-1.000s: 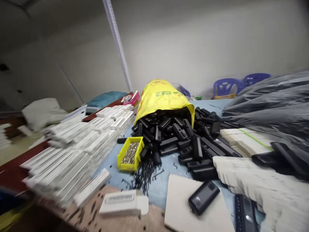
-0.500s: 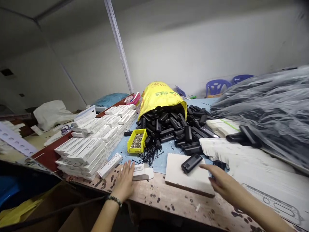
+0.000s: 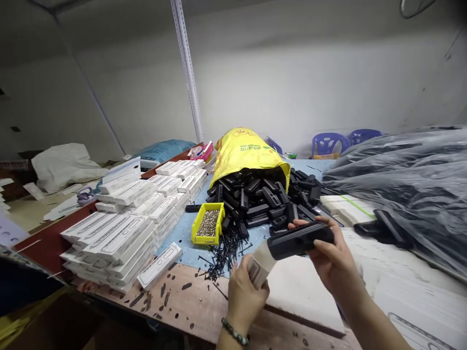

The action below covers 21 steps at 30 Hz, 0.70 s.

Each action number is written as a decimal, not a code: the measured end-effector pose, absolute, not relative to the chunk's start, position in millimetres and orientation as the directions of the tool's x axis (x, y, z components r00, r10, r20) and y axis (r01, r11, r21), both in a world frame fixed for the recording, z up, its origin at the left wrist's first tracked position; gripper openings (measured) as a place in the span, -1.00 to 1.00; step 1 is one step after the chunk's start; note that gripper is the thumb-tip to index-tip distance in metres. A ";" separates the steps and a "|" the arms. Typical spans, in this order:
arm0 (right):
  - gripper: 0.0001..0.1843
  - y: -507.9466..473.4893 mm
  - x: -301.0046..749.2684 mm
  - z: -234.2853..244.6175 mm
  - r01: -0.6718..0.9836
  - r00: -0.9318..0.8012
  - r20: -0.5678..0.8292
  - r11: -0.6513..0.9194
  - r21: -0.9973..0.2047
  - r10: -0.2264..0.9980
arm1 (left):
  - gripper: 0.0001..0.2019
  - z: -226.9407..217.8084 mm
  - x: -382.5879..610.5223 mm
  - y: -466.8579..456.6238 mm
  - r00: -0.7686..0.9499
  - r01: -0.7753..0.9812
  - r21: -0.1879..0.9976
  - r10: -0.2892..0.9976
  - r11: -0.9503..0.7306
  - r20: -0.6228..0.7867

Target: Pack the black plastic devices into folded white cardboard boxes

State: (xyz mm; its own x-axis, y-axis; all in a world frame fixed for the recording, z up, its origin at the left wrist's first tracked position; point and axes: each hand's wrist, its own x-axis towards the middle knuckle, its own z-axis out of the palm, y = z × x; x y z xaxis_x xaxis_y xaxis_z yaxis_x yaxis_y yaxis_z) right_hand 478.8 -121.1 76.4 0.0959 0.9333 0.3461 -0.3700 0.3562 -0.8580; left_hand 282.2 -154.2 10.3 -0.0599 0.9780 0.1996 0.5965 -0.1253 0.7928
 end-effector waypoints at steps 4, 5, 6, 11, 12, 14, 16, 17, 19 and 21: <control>-0.57 -113.0 483.4 83.7 -0.089 -0.060 0.353 0.347 -0.934 0.934 | -0.36 12.0 287.9 -138.6 0.022 0.701 0.672 0.950 -0.237 0.311; -0.61 -111.2 487.8 84.3 0.007 -0.141 0.334 0.338 -0.941 0.932 | -0.34 13.7 283.2 -136.5 0.031 0.705 0.669 0.953 -0.236 0.303; -0.63 -109.7 492.0 85.3 0.099 -0.234 0.303 0.332 -0.938 0.924 | -0.32 15.7 278.2 -135.3 0.046 0.708 0.666 0.957 -0.234 0.288; -0.42 -105.0 486.9 88.0 0.250 -0.344 0.279 0.374 -0.893 0.896 | -0.25 26.4 264.5 -135.5 0.151 0.759 0.581 0.948 -0.293 0.281; -0.45 -104.2 479.8 86.3 0.233 -0.269 0.357 0.421 -0.877 0.894 | -0.25 27.8 263.2 -135.4 0.137 0.756 0.587 0.947 -0.290 0.291; -0.63 -100.9 463.7 80.4 0.261 -0.252 0.502 0.558 -0.788 0.827 | -0.27 29.7 257.5 -134.8 0.081 0.720 0.645 0.955 -0.255 0.286; -0.79 -92.4 448.8 70.8 0.374 -0.388 0.519 0.645 -0.667 0.762 | -0.34 30.5 244.9 -134.4 -0.042 0.644 0.748 0.969 -0.159 0.242; -0.75 -85.5 442.1 64.1 0.472 -0.436 0.469 0.639 -0.607 0.768 | -0.39 30.5 236.0 -134.7 -0.131 0.592 0.801 0.969 -0.093 0.210; -0.67 -67.9 428.6 45.8 0.668 -0.421 0.359 0.553 -0.498 0.833 | -0.42 30.0 214.8 -136.5 -0.295 0.499 0.866 0.943 0.017 0.151; -0.72 -49.5 412.1 21.4 0.776 -0.405 0.274 0.486 -0.401 0.872 | -0.40 27.7 193.0 -138.7 -0.366 0.507 0.857 0.923 0.095 0.114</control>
